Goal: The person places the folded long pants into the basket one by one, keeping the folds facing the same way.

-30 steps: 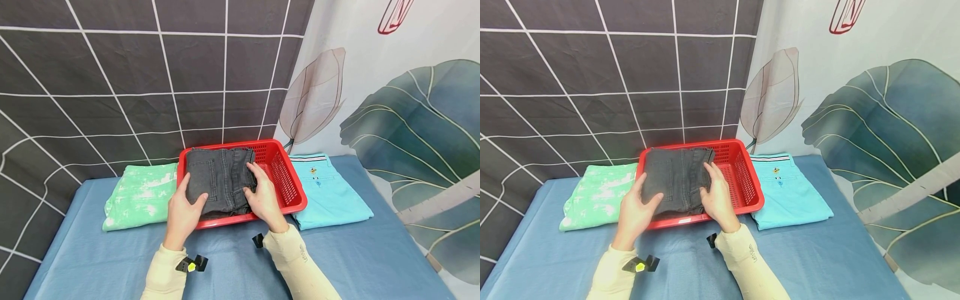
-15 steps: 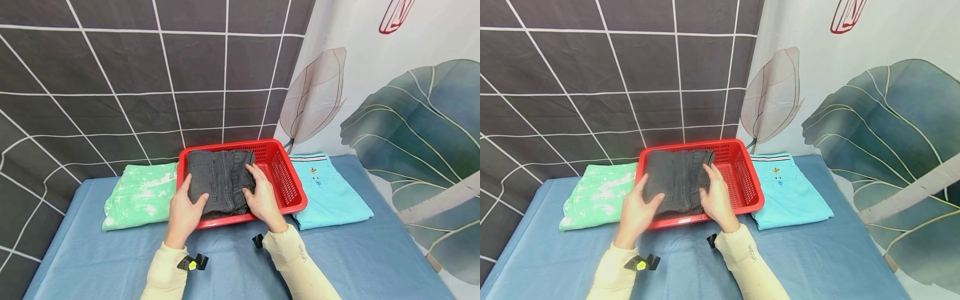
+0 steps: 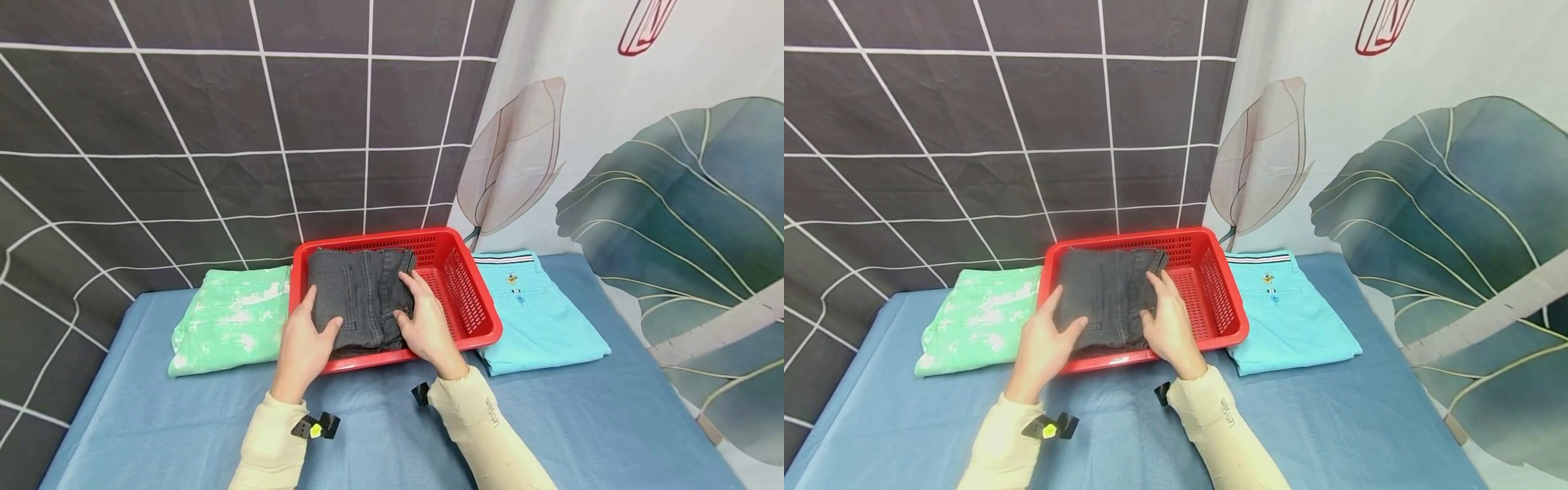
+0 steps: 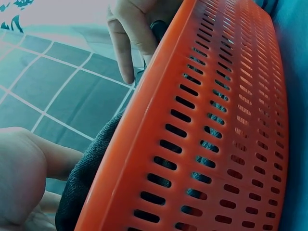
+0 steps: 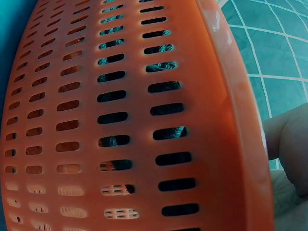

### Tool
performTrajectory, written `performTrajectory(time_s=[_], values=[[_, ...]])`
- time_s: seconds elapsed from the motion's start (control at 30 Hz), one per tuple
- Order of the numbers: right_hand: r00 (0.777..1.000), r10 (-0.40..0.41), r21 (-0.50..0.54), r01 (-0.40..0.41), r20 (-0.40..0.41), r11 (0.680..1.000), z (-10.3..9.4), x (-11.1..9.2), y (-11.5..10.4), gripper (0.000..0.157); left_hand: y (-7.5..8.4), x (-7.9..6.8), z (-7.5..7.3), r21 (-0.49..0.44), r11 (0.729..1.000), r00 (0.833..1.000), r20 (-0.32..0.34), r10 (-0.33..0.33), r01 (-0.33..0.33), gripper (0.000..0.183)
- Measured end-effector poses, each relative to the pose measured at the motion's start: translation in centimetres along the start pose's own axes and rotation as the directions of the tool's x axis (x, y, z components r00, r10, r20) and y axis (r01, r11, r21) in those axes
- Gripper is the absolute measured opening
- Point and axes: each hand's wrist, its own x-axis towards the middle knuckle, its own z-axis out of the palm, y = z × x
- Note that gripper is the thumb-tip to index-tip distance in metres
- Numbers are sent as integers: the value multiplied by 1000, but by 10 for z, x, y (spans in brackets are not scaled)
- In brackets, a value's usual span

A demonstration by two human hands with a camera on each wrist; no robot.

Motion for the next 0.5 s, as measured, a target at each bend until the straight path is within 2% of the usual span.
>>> performTrajectory(time_s=[0.23,0.5], values=[[1000,5,-12,-5,12,1000,1,1,1,66,2,2,1,45,999,999,30,-21,19,76],[998,40,-27,-39,54,999,3,1,1,67,3,3,3,87,996,999,46,-15,11,74]])
